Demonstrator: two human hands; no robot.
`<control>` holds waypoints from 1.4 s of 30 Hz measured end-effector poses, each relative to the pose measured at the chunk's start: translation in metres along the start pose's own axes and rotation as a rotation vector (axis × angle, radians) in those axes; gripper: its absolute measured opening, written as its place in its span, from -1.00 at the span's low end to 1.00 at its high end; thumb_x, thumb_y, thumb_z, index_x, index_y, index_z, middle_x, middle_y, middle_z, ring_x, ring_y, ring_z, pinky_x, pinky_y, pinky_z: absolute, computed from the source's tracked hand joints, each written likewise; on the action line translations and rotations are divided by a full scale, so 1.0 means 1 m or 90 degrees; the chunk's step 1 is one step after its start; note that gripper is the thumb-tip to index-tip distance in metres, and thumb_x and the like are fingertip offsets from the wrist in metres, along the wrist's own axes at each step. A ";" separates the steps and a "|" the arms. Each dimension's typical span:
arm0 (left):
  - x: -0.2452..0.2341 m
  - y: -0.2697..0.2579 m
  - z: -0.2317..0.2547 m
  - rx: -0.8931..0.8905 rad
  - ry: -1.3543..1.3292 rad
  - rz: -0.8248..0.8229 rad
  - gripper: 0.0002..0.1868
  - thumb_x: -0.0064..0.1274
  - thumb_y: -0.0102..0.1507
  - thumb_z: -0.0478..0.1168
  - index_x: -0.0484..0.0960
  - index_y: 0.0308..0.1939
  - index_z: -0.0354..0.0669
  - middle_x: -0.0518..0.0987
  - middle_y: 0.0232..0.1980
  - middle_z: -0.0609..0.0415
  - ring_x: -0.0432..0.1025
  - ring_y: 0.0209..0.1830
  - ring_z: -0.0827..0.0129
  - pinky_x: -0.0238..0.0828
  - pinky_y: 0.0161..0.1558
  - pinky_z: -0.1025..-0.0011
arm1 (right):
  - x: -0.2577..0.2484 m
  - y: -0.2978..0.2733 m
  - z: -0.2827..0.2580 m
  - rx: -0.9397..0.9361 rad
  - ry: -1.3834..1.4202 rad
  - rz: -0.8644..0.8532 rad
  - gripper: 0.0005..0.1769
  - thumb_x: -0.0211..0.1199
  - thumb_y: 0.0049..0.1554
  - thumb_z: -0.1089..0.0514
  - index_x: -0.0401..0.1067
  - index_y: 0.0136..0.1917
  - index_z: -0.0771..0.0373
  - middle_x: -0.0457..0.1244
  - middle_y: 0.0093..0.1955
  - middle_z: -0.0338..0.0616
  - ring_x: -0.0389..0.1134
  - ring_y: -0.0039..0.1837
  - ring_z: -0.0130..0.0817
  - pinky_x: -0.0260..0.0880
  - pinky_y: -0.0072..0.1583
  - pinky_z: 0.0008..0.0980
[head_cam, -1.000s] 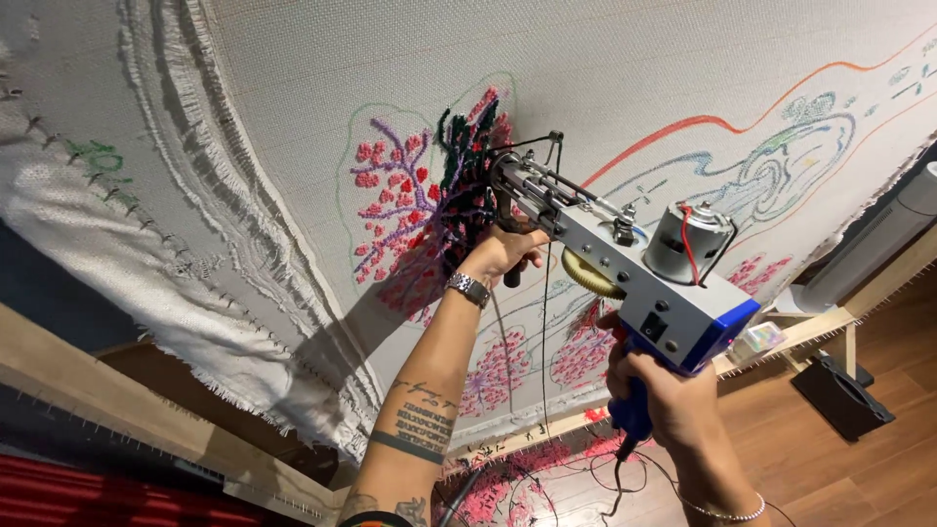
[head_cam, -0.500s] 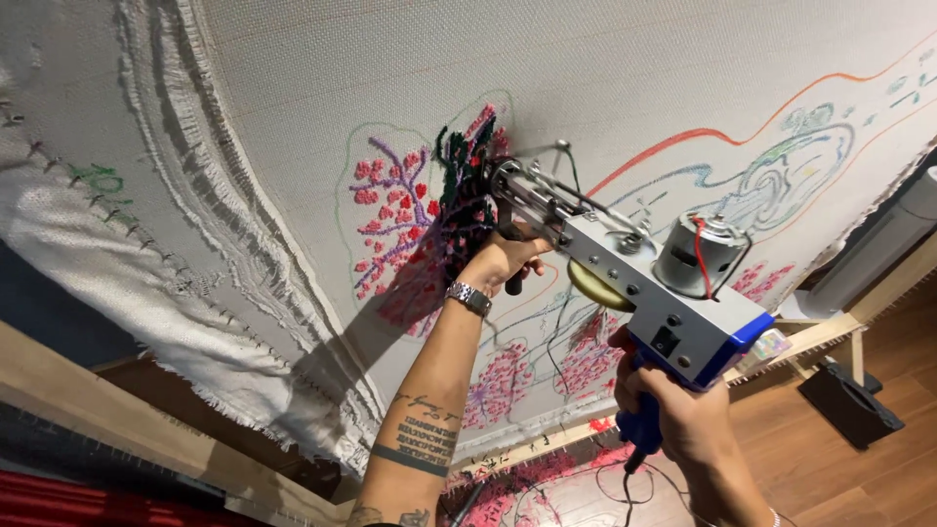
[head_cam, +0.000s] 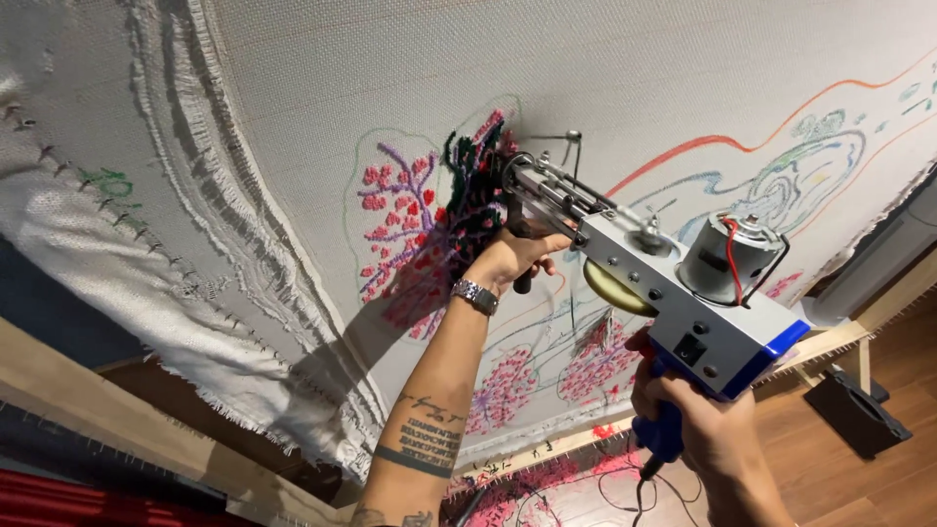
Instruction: Using a tufting gun to apply yarn to a canvas frame to create a rug.
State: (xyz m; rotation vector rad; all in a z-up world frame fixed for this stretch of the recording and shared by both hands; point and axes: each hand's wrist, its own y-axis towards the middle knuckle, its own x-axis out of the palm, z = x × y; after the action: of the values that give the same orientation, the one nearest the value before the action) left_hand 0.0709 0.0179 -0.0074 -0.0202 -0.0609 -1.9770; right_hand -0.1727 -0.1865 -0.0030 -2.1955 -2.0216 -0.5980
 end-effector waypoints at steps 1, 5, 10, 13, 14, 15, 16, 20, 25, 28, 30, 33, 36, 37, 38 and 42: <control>0.001 -0.002 0.003 0.015 -0.011 -0.004 -0.77 0.24 0.23 -0.21 0.70 -0.08 -0.20 0.63 -0.34 0.20 0.40 -0.63 0.53 0.21 -0.62 0.55 | 0.002 0.000 -0.003 -0.015 0.004 -0.008 -0.64 0.17 -0.01 0.41 0.37 0.09 0.57 0.23 -0.33 0.03 0.20 -0.38 -0.27 0.21 -0.33 -0.33; -0.007 0.006 -0.008 0.002 -0.007 0.019 -0.84 0.23 0.25 -0.27 0.55 -0.34 -0.18 0.55 -0.44 0.15 0.52 -0.55 0.48 0.25 -0.58 0.51 | 0.003 -0.001 -0.005 -0.035 0.010 -0.035 -0.63 0.16 0.00 0.41 0.40 0.10 0.58 0.22 -0.35 0.04 0.18 -0.38 -0.27 0.18 -0.31 -0.34; -0.001 -0.001 -0.006 0.017 -0.010 -0.016 -0.80 0.22 0.24 -0.28 0.51 -0.42 -0.17 0.52 -0.46 0.17 0.52 -0.53 0.46 0.32 -0.56 0.49 | -0.005 -0.005 -0.008 -0.029 0.040 -0.037 -0.65 0.15 0.01 0.41 0.35 0.09 0.57 0.22 -0.31 0.06 0.17 -0.36 -0.27 0.22 -0.29 -0.30; 0.012 -0.017 0.003 0.027 0.001 -0.040 -0.86 0.19 0.23 -0.25 0.56 -0.36 -0.17 0.54 -0.44 0.20 0.54 -0.49 0.49 0.30 -0.54 0.54 | -0.009 -0.012 -0.018 -0.034 0.028 -0.047 -0.62 0.15 0.00 0.41 0.35 0.12 0.56 0.22 -0.30 0.06 0.17 -0.35 -0.28 0.22 -0.29 -0.31; 0.017 -0.024 0.010 0.015 0.032 -0.038 -0.91 0.16 0.23 -0.21 0.64 -0.29 -0.14 0.56 -0.42 0.22 0.53 -0.49 0.54 0.25 -0.54 0.58 | -0.010 -0.014 -0.021 -0.036 0.023 -0.048 -0.60 0.15 -0.01 0.40 0.36 0.12 0.56 0.24 -0.27 0.06 0.16 -0.35 -0.29 0.21 -0.29 -0.32; 0.021 -0.028 0.011 0.015 0.032 -0.038 -0.91 0.16 0.23 -0.21 0.64 -0.29 -0.14 0.56 -0.42 0.22 0.53 -0.49 0.54 0.25 -0.54 0.58 | -0.019 -0.014 -0.020 -0.036 0.023 -0.048 -0.60 0.15 -0.01 0.40 0.36 0.12 0.56 0.24 -0.27 0.06 0.16 -0.35 -0.29 0.21 -0.29 -0.32; 0.025 -0.032 0.012 0.019 0.037 -0.045 -0.87 0.18 0.23 -0.19 0.66 -0.26 -0.18 0.57 -0.41 0.20 0.52 -0.48 0.54 0.25 -0.53 0.58 | -0.029 -0.015 -0.020 -0.021 0.013 -0.039 -0.59 0.14 -0.03 0.40 0.34 0.12 0.58 0.23 -0.27 0.06 0.17 -0.35 -0.27 0.22 -0.29 -0.31; 0.044 -0.058 0.026 0.045 0.041 -0.102 -0.76 0.19 0.24 -0.10 0.76 -0.16 -0.18 0.72 -0.24 0.19 0.48 -0.49 0.58 0.29 -0.51 0.59 | -0.048 -0.023 -0.034 0.015 -0.004 -0.018 -0.46 0.11 -0.13 0.40 0.36 0.16 0.62 0.21 -0.29 0.05 0.16 -0.35 -0.26 0.20 -0.30 -0.30; 0.063 -0.061 0.019 0.087 0.054 -0.148 -0.72 0.21 0.31 -0.09 0.77 -0.10 -0.25 0.73 -0.15 0.10 0.47 -0.46 0.56 0.36 -0.44 0.56 | -0.081 -0.034 -0.037 -0.012 0.037 -0.076 -0.41 0.15 -0.09 0.35 0.37 0.21 0.69 0.18 -0.34 0.06 0.16 -0.36 -0.25 0.19 -0.28 -0.29; 0.069 -0.061 0.017 0.121 0.056 -0.169 -0.72 0.22 0.32 -0.10 0.78 -0.07 -0.26 0.72 -0.15 0.07 0.45 -0.45 0.55 0.44 -0.38 0.53 | -0.081 -0.043 -0.044 -0.022 0.043 -0.083 -0.40 0.15 -0.08 0.32 0.38 0.22 0.72 0.15 -0.37 0.03 0.14 -0.36 -0.27 0.16 -0.26 -0.30; 0.071 -0.061 0.015 0.134 0.044 -0.184 -0.72 0.22 0.30 -0.11 0.77 -0.07 -0.26 0.73 -0.12 0.10 0.44 -0.45 0.56 0.45 -0.38 0.52 | -0.078 -0.047 -0.048 -0.013 0.019 -0.049 -0.40 0.12 -0.10 0.30 0.37 0.19 0.70 0.12 -0.39 0.00 0.11 -0.38 -0.29 0.15 -0.26 -0.30; 0.070 -0.065 0.009 0.152 0.035 -0.194 -0.72 0.21 0.28 -0.12 0.75 -0.05 -0.24 0.73 -0.12 0.14 0.55 -0.27 0.61 0.54 -0.34 0.49 | -0.075 -0.049 -0.047 -0.008 0.006 -0.054 -0.43 0.12 -0.09 0.32 0.37 0.18 0.72 0.13 -0.40 0.02 0.10 -0.37 -0.29 0.13 -0.26 -0.32; 0.069 -0.078 0.009 0.123 0.068 -0.172 -0.72 0.23 0.26 -0.08 0.77 -0.07 -0.17 0.73 -0.20 0.18 0.50 -0.43 0.56 0.48 -0.38 0.54 | -0.067 -0.048 -0.045 0.021 -0.024 -0.019 -0.41 0.09 -0.13 0.34 0.36 0.18 0.67 0.18 -0.38 0.07 0.12 -0.40 -0.25 0.18 -0.29 -0.26; 0.068 -0.081 0.010 0.089 0.086 -0.135 -0.70 0.26 0.23 -0.05 0.77 -0.10 -0.17 0.70 -0.26 0.17 0.49 -0.44 0.58 0.36 -0.44 0.56 | -0.064 -0.047 -0.044 0.028 -0.019 -0.025 -0.42 0.09 -0.13 0.35 0.37 0.17 0.66 0.19 -0.36 0.06 0.13 -0.40 -0.25 0.17 -0.31 -0.26; 0.067 -0.084 0.010 0.053 0.104 -0.098 -0.68 0.30 0.21 -0.02 0.78 -0.13 -0.18 0.67 -0.33 0.16 0.49 -0.45 0.59 0.24 -0.49 0.57 | -0.062 -0.046 -0.043 0.036 -0.013 -0.032 -0.44 0.08 -0.13 0.36 0.38 0.16 0.66 0.21 -0.34 0.06 0.13 -0.40 -0.25 0.17 -0.32 -0.26; 0.065 -0.083 0.007 0.029 0.098 -0.069 -0.61 0.37 0.11 0.03 0.74 -0.19 -0.20 0.65 -0.36 0.18 0.50 -0.49 0.59 0.22 -0.52 0.58 | -0.062 -0.042 -0.035 0.059 0.010 0.009 -0.49 0.07 -0.15 0.40 0.36 0.12 0.58 0.22 -0.30 0.03 0.13 -0.41 -0.26 0.16 -0.32 -0.25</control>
State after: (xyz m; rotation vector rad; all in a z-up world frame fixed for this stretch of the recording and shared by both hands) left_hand -0.0314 -0.0080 -0.0005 0.1669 -0.0065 -2.0781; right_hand -0.2243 -0.2510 -0.0006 -2.1450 -1.9820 -0.5074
